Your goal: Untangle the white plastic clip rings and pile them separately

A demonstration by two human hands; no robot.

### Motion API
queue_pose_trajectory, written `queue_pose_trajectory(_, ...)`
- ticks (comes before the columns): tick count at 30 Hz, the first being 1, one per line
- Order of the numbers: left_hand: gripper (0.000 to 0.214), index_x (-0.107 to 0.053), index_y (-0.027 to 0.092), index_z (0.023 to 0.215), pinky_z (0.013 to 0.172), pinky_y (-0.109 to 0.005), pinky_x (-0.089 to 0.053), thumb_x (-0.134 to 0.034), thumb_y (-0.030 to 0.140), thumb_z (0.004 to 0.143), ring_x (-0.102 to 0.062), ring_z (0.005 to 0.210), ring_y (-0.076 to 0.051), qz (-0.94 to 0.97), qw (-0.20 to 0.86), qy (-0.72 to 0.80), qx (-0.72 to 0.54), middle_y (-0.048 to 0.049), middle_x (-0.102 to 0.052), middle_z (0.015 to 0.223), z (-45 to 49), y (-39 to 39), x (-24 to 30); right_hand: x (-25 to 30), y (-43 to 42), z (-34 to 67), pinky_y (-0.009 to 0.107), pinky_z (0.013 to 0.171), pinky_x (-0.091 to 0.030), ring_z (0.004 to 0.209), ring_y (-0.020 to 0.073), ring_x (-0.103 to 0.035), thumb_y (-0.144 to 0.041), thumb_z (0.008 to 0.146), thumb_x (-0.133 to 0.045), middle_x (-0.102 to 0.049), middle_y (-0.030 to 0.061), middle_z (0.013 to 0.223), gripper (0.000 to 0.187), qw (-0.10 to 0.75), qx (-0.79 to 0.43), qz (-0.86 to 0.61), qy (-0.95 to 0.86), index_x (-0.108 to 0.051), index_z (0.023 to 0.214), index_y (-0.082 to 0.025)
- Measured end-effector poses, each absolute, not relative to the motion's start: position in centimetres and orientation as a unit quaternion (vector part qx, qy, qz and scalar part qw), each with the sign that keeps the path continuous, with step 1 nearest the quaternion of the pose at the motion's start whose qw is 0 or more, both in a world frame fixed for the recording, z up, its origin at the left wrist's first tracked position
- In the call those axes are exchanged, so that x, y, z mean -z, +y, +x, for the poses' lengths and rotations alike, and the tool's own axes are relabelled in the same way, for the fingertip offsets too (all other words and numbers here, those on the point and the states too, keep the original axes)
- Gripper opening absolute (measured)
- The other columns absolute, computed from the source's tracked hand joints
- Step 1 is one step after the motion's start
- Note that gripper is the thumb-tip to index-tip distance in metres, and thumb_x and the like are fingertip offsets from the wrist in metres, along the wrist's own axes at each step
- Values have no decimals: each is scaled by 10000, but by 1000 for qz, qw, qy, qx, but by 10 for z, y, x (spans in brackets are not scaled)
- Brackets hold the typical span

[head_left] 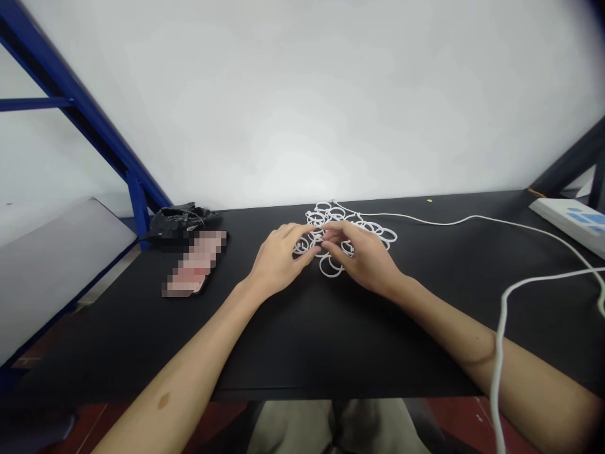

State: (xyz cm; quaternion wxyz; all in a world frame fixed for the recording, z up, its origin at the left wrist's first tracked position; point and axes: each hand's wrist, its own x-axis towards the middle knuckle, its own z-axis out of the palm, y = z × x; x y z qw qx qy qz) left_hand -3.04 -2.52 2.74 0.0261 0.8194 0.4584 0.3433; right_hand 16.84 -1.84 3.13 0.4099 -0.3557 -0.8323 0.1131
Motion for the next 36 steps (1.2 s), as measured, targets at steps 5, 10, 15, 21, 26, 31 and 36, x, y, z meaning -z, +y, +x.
queue_pose_trajectory(5,252,-603,267,1179,887,-346,-502,-535,260,937,-619,1034,-198,793,17,503,-343,-27,-625,1185,-35,-22,-27,-32,-16,171,355,798,-493,871,206,-621,-231,927,-543,-696,65,919,104,378,-32,-376,-845,-623,976,-187)
queue_pose_trajectory(10,231,-614,258,1146,854,-340,-505,-514,282,940,-634,997,-204,757,-4,565,-327,-35,-634,1179,-41,-17,-27,-31,-14,174,370,790,-465,833,223,-551,-129,892,-505,-690,84,919,149,315,-9,-375,-872,-639,949,-157)
queue_pose_trajectory(15,303,-566,228,1206,844,-394,-495,-511,368,943,-630,1003,-266,706,-48,651,-276,-69,-679,1130,-56,-6,-25,-34,-13,177,364,787,-453,856,237,-517,-32,771,-520,-684,85,918,249,266,-6,-399,-878,-651,947,-148)
queue_pose_trajectory(21,397,-545,136,1180,849,-518,-466,-538,435,918,-563,1067,-380,672,-111,686,-258,-194,-679,1137,-81,15,-11,-37,-10,182,389,776,-446,824,246,-510,-92,796,-535,-684,89,875,169,246,22,-416,-875,-649,900,-161)
queue_pose_trajectory(26,418,-573,121,1190,874,-594,-440,-500,440,930,-516,1134,-406,680,-125,660,-294,-250,-622,1239,-87,21,-4,-38,-8,186,361,688,-415,796,245,-512,-189,874,-530,-672,74,804,112,259,46,-447,-855,-642,880,-190)
queue_pose_trajectory(31,267,-649,156,1080,928,-539,-442,-471,275,920,-533,1101,-349,749,-68,600,-271,-149,-670,1175,-73,9,-17,-35,-8,185,373,706,-418,793,246,-511,-249,901,-540,-675,74,806,120,260,37,-442,-858,-640,925,-188)
queue_pose_trajectory(36,322,-648,204,1074,935,-432,-457,-459,101,835,-542,1027,-249,835,10,504,-221,-42,-688,1101,-55,-8,-28,-33,-11,181,376,744,-433,816,241,-517,-253,911,-548,-677,73,838,145,259,8,-417,-871,-629,998,-172)
